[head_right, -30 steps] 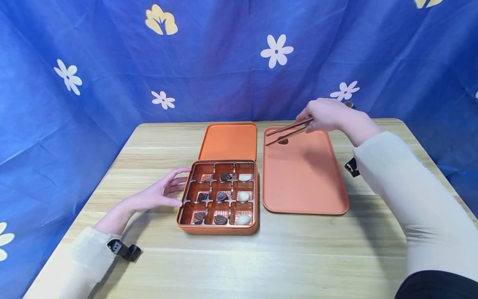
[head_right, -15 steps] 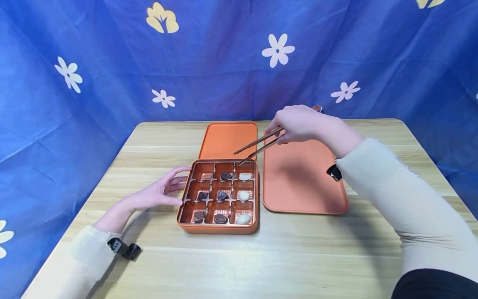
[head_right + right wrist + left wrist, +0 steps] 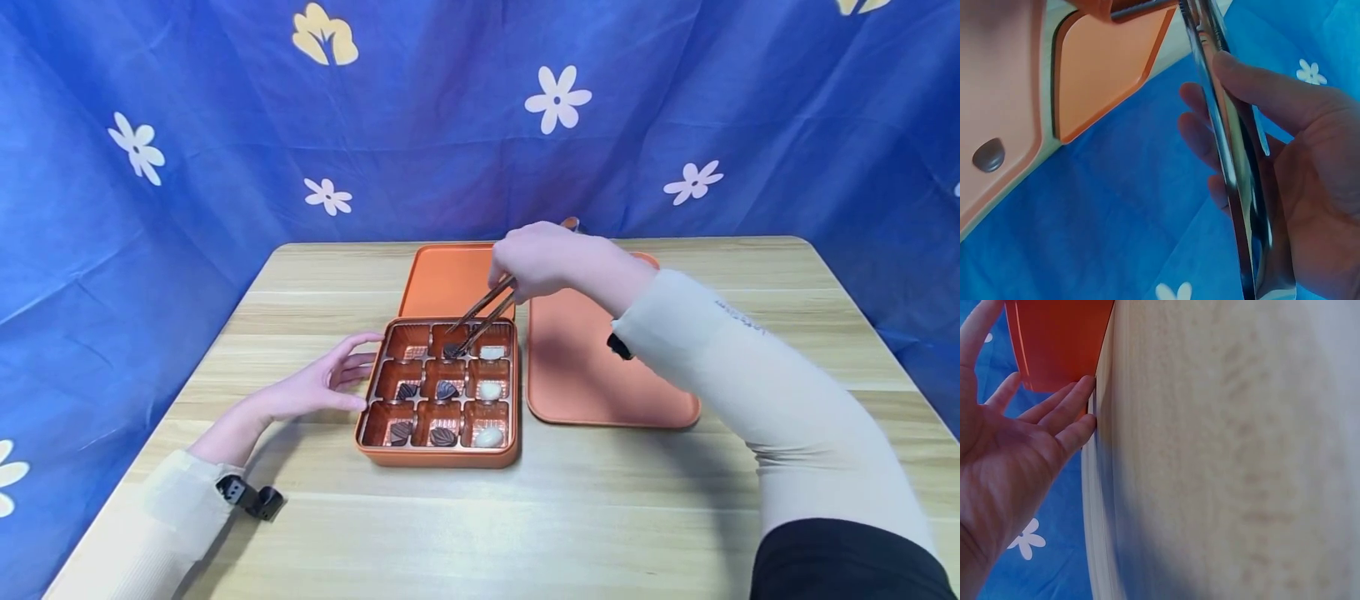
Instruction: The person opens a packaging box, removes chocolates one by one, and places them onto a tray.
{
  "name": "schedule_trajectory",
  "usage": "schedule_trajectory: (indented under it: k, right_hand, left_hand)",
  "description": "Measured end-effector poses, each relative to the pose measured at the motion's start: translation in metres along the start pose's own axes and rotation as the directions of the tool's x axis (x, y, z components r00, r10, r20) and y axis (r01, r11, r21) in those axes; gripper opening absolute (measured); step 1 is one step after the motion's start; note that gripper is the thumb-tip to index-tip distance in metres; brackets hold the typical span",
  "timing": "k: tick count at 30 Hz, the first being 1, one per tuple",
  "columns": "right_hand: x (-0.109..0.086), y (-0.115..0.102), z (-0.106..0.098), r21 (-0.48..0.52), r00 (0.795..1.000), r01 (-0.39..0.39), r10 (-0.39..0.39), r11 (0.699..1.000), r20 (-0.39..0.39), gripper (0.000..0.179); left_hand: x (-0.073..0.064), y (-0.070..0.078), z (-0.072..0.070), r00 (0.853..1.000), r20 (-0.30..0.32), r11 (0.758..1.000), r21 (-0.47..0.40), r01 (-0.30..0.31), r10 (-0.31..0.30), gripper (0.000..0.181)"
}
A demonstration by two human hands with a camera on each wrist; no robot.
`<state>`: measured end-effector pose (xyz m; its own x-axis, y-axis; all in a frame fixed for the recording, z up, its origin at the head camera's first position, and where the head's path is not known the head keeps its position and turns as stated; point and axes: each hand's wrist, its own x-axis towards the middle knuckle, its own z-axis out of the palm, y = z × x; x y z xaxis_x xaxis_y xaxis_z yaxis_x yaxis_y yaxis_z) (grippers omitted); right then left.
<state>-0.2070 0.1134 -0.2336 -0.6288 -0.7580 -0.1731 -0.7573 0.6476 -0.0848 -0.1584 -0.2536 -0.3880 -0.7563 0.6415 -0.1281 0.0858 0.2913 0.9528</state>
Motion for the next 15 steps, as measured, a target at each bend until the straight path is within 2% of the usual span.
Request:
schedule_trajectory:
  k: [5,12,15]
  right_hand:
    - [0.015,-0.014,0.0,-0.07,0.999,-0.015,0.017,0.997,0.029,0.031]
    - [0.03,-0.029,0.002,-0.144,0.992,-0.063,0.078,0.988,0.101,0.029]
    - [0.033,-0.03,0.006,-0.146,0.992,-0.048,0.064,0.988,0.108,0.026]
  left_hand:
    - [-0.002,0.001,-0.001,1.0,-0.005,1.0,0.005,0.007,-0.007,0.096]
    - [-0.002,0.001,0.001,1.0,-0.001,1.0,0.005,0.003,-0.003,0.095]
    - [-0.002,0.002,0.001,1.0,0.002,1.0,0.01,0.007,-0.007,0.094]
